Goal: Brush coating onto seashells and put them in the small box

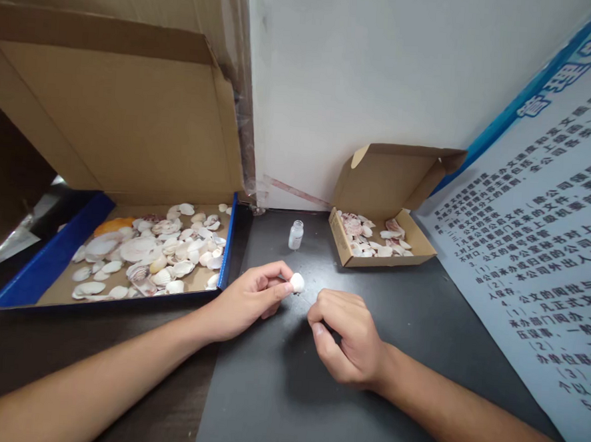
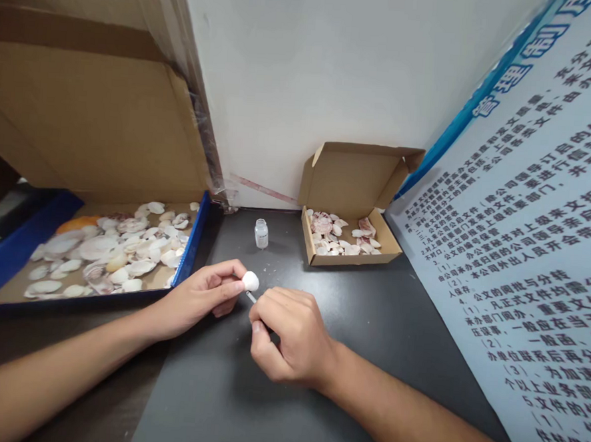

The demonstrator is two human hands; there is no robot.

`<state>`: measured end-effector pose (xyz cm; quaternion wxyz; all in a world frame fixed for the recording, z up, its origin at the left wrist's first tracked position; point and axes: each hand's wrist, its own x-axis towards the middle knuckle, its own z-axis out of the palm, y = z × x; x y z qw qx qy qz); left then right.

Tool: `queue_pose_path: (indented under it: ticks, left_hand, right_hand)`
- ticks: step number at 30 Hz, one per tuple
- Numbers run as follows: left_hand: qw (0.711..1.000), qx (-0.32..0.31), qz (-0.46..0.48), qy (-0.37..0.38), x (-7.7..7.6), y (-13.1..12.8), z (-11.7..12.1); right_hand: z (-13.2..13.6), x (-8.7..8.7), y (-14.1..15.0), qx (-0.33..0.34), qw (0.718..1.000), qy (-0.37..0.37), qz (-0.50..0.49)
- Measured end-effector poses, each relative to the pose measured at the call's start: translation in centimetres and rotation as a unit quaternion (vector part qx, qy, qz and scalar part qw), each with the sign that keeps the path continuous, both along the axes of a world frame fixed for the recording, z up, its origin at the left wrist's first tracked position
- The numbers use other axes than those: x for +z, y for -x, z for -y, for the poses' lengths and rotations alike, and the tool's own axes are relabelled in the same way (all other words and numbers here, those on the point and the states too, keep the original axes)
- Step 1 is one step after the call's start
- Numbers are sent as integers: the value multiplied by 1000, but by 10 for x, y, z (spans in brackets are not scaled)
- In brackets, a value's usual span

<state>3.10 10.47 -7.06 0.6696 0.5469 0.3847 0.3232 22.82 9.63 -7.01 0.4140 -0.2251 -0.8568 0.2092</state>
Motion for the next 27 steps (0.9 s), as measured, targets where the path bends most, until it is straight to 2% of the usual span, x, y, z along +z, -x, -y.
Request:
queue_pose_path:
  ticks: [5,16,23,27]
  left_hand:
    - [999,15,24,17,0,0,0]
    - [994,40,85,52,-2,1,0]
    - [996,24,72,36,-2,1,0]
    - [998,21,61,28,-1,1,-1]
  right_hand:
    - [-2,0,-1,-4,1000,8,-10]
    - [-6,0,-4,-99,994,47,29]
    - [-3,-1,-3,-42,999,13,25]
    - [-3,-1,-2,-38,999,11,26]
